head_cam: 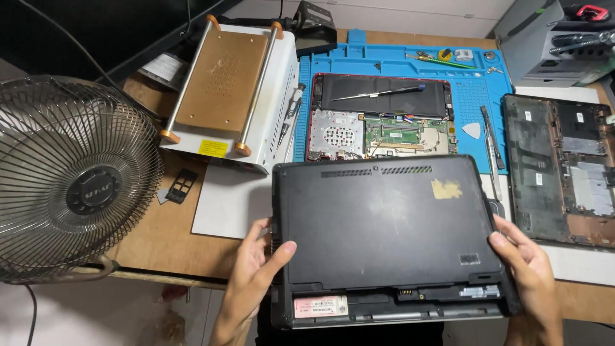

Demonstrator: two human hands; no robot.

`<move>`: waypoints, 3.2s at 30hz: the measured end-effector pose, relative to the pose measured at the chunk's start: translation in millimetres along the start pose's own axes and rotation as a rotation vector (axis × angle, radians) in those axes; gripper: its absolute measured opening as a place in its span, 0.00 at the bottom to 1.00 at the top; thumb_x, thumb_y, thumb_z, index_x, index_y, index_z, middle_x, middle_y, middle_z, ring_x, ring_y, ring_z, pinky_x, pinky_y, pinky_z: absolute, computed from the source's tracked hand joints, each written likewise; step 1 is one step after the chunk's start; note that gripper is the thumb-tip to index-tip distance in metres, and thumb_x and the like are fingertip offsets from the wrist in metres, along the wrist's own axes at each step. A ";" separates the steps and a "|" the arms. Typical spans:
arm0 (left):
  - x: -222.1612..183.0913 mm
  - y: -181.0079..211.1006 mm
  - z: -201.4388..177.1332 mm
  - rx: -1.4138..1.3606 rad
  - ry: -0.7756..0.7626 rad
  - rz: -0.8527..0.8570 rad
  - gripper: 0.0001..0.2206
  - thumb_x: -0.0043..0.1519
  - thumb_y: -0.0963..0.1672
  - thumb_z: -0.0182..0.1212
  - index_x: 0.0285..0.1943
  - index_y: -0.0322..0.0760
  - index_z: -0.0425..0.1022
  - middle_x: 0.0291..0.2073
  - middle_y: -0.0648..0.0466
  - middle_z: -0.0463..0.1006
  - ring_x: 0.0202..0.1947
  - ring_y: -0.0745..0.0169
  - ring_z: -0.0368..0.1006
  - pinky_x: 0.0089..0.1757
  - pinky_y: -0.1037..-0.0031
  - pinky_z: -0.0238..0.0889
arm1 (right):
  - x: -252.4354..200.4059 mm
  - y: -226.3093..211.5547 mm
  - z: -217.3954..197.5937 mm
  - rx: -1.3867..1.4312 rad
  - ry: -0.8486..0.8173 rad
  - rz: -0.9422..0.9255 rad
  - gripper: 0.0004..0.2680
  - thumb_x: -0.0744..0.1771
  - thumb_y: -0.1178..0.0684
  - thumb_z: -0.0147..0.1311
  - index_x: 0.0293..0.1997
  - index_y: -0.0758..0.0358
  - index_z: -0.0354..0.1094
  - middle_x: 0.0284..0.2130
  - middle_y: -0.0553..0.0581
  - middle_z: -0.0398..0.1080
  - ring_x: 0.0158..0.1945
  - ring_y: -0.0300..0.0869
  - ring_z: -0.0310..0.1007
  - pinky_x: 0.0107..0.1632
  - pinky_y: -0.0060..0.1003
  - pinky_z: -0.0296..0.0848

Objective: Disassembling laptop computers to access and inspect internal components like RAM and storage.

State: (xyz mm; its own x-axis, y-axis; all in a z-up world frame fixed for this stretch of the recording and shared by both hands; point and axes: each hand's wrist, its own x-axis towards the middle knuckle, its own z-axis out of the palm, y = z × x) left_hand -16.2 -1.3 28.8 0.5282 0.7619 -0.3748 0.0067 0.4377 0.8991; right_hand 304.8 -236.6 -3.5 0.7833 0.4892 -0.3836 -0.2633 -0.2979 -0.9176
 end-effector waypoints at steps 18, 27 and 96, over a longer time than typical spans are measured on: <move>9.9 78.3 24.9 -0.144 0.528 0.282 0.18 0.58 0.44 0.62 0.56 0.38 0.64 0.43 0.48 0.80 0.45 0.64 0.73 0.52 0.73 0.68 | 117.7 -146.1 223.6 0.726 -0.493 -0.190 0.11 0.63 0.50 0.63 0.43 0.66 0.76 0.35 0.56 0.79 0.36 0.42 0.79 0.45 0.33 0.78; 34.5 88.2 22.8 -0.235 0.581 0.291 0.21 0.57 0.46 0.62 0.58 0.42 0.62 0.53 0.50 0.77 0.51 0.64 0.73 0.58 0.71 0.68 | 165.4 -169.0 301.0 0.682 -0.560 -0.066 0.09 0.61 0.48 0.65 0.33 0.62 0.74 0.25 0.53 0.77 0.26 0.41 0.76 0.33 0.35 0.77; 92.7 -17.2 61.8 0.531 0.049 0.630 0.10 0.69 0.46 0.54 0.36 0.40 0.71 0.17 0.53 0.73 0.17 0.62 0.76 0.23 0.74 0.67 | 174.5 -81.1 157.3 -0.515 -0.166 -0.963 0.07 0.74 0.52 0.55 0.58 0.56 0.75 0.41 0.58 0.73 0.40 0.47 0.77 0.41 0.37 0.77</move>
State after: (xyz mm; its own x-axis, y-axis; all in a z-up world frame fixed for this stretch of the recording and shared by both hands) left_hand 85.1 32.3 -7.5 0.5297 0.8144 0.2370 0.1288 -0.3534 0.9266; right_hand 374.3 1.9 -12.4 0.4392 0.7923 0.4235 0.7128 -0.0204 -0.7011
